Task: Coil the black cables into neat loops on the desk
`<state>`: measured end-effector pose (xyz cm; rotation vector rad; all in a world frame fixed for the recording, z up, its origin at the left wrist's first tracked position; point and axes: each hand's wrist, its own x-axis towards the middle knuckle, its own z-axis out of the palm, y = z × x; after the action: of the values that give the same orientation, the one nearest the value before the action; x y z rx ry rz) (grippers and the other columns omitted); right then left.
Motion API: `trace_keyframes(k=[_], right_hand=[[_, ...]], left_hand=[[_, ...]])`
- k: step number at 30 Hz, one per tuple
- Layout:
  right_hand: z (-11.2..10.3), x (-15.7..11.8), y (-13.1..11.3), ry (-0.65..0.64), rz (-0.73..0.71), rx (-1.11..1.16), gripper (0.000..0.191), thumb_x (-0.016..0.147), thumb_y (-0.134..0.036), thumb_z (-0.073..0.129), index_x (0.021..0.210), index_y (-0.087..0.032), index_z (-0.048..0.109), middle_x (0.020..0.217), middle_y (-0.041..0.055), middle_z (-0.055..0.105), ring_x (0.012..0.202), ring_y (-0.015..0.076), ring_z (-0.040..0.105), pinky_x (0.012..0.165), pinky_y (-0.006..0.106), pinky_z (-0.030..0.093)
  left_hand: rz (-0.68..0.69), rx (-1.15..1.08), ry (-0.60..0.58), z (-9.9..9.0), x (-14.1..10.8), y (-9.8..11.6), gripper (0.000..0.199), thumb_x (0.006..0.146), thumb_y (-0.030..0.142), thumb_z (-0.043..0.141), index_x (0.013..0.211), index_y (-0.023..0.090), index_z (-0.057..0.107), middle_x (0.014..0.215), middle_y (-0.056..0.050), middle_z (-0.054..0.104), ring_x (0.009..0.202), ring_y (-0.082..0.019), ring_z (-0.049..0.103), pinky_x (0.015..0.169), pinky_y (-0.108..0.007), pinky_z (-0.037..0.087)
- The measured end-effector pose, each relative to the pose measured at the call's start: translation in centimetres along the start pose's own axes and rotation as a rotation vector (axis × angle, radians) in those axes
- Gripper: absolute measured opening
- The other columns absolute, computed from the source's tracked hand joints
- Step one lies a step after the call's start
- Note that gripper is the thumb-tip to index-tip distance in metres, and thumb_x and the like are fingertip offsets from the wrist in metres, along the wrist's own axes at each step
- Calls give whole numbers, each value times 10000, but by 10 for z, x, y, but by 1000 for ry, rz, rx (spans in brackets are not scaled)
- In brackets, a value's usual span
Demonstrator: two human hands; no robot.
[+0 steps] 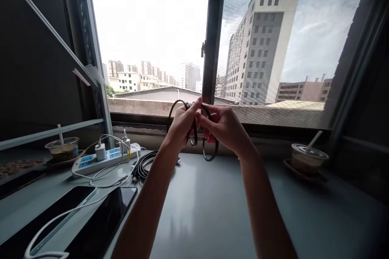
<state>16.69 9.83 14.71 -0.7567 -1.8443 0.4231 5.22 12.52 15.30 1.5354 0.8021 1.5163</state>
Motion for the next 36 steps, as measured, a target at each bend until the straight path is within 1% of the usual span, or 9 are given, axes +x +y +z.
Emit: trace_keyframes(k=[3,7,12,17,20,23,26,32,36], right_hand=[[1,-1,-1,-62,18,21,419,822,-386,548,1158,-143,611,558,-22,615,453,107,576,426,194,441],[-16,-1,11,31,123,16,438,821,-503,514,954,-124,690,700,42,671,616,139,644,536,223,493],[-48,1,59,162,556,-126,507,833,-551,480,976,-98,658,953,118,674,817,167,645,638,227,501],[-54,-1,89,-222,890,-99,782,810,-727,248,855,-61,655,915,180,675,693,193,657,573,253,496],[-44,0,85,-328,798,-2,694,774,-722,380,883,-88,640,859,149,690,636,170,655,537,228,488],[-33,4,76,-174,653,102,448,789,-499,590,1004,-107,581,750,76,688,498,101,589,478,197,473],[-31,8,64,9,499,245,289,855,-344,536,1042,-126,571,600,-11,624,357,43,422,405,173,431],[-58,-1,41,421,287,498,325,758,-433,635,927,-167,558,499,-95,462,318,16,278,326,142,328],[-83,-13,36,481,223,641,357,661,-465,711,707,-192,485,446,-112,342,300,10,194,268,139,166]], left_hand=[[21,-61,66,-7,5,-1,356,807,353,533,508,173,464,340,44,342,275,-44,296,270,-165,222],[18,-54,59,-17,5,4,252,810,303,485,598,172,524,339,57,331,267,-43,241,260,-168,158],[30,-49,63,-23,-4,16,194,775,333,533,658,179,528,359,73,332,296,-44,242,266,-159,151],[52,-60,46,-24,-5,19,200,782,368,524,687,192,513,350,74,320,319,-61,253,268,-165,127],[54,-56,8,-19,-4,16,219,792,395,513,696,199,510,348,78,303,323,-63,237,275,-169,112],[65,-3,-1,-14,-5,12,232,796,414,520,729,193,545,346,85,311,315,-57,242,290,-166,127],[111,109,9,-12,-4,9,328,824,450,479,737,162,608,321,74,332,292,-50,261,307,-175,152],[135,205,120,-22,3,5,564,857,560,349,633,127,633,314,25,404,239,-49,263,294,-208,167],[167,258,284,-33,7,2,571,870,549,328,577,147,606,330,0,462,223,-63,307,282,-213,213]])
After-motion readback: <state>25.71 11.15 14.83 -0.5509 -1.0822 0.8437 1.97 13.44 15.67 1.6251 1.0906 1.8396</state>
